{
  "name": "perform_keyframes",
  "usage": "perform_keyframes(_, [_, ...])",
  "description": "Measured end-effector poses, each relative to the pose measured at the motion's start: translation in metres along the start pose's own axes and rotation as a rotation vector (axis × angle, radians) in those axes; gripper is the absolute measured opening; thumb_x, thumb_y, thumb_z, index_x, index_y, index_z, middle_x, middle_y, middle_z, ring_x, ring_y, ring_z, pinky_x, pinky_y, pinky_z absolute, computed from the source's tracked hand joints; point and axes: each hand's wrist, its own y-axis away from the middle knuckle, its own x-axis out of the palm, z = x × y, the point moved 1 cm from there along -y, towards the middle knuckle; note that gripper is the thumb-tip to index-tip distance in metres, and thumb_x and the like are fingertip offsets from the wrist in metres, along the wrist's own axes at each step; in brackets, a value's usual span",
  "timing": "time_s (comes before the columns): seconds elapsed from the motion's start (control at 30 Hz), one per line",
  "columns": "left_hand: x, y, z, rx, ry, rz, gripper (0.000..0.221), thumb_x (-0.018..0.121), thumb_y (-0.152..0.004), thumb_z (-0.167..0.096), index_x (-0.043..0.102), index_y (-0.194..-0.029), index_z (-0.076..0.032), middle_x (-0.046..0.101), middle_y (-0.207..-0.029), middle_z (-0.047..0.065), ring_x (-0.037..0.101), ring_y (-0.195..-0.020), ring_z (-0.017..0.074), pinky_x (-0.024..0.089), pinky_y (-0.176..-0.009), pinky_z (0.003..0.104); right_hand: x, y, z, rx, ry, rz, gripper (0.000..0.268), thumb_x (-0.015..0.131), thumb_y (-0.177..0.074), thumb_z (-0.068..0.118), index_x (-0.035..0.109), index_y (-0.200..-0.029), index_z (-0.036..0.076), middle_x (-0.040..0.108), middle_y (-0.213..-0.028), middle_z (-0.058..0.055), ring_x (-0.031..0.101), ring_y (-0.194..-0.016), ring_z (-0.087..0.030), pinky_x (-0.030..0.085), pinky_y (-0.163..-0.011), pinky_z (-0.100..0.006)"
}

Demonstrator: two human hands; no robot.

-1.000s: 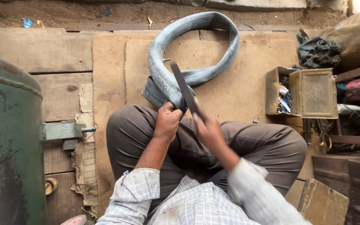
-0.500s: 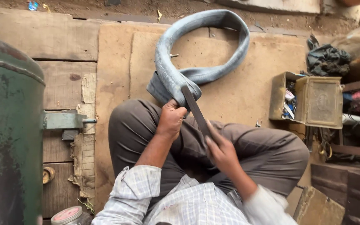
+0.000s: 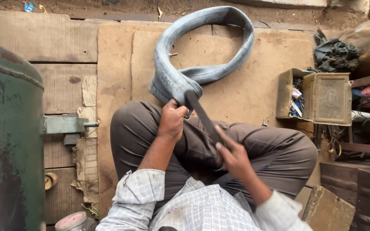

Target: Manually file the surface of a motorcycle inner tube as part of a puncture repair.

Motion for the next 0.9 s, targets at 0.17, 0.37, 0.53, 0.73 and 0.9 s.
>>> perform_keyframes(0.17, [-0.007, -0.003, 0.019, 0.001, -0.006, 0.047, 0.022, 0.056, -0.085, 0.011, 0.071, -0.099, 0.003, 0.069, -0.09, 0.005, 0.059, -0.076, 0.0109, 0.047, -0.068, 0.026, 0.031, -0.035, 0.038, -0.155, 0.163, -0.099, 0.054, 0.059, -0.1, 0.013, 0.051, -0.152, 0.021, 0.045, -0.057, 0.005, 0.042, -0.05, -0.004, 0.039, -0.046, -0.024])
perform_keyframes(0.37, [0.005, 0.005, -0.002, 0.012, -0.059, 0.038, 0.025, 0.055, -0.083, 0.009, 0.07, -0.102, 0.001, 0.069, -0.093, 0.003, 0.06, -0.078, 0.0095, 0.05, -0.071, 0.026, 0.034, -0.081, 0.071, -0.187, 0.097, -0.136, 0.054, 0.056, -0.102, 0.014, 0.047, -0.154, 0.023, 0.05, -0.063, 0.008, 0.042, -0.051, -0.003, 0.038, -0.045, -0.025])
perform_keyframes(0.53, [0.012, 0.013, -0.019, -0.013, -0.009, 0.015, 0.033, 0.058, -0.078, 0.01, 0.068, -0.106, -0.004, 0.069, -0.095, -0.001, 0.062, -0.082, 0.0094, 0.053, -0.074, 0.027, -0.003, -0.031, 0.019, -0.121, -0.055, -0.027, 0.057, 0.057, -0.1, 0.014, 0.046, -0.155, 0.02, 0.046, -0.061, 0.007, 0.042, -0.048, -0.004, 0.035, -0.043, -0.023])
perform_keyframes(0.73, [-0.001, 0.001, 0.004, -0.026, 0.023, 0.022, 0.031, 0.057, -0.081, 0.01, 0.07, -0.107, 0.001, 0.07, -0.096, 0.004, 0.061, -0.083, 0.0125, 0.052, -0.076, 0.028, 0.017, -0.035, 0.013, -0.124, 0.032, -0.08, 0.055, 0.059, -0.1, 0.015, 0.05, -0.154, 0.019, 0.05, -0.064, 0.005, 0.046, -0.052, -0.005, 0.04, -0.046, -0.023])
perform_keyframes(0.9, [0.006, 0.012, -0.002, -0.063, -0.075, 0.072, 0.034, 0.056, -0.079, 0.012, 0.07, -0.109, 0.004, 0.07, -0.098, 0.003, 0.061, -0.083, 0.0119, 0.051, -0.075, 0.026, 0.032, -0.108, 0.052, -0.28, 0.011, -0.183, 0.053, 0.056, -0.103, 0.014, 0.047, -0.155, 0.019, 0.058, -0.072, 0.007, 0.052, -0.059, -0.003, 0.045, -0.051, -0.023])
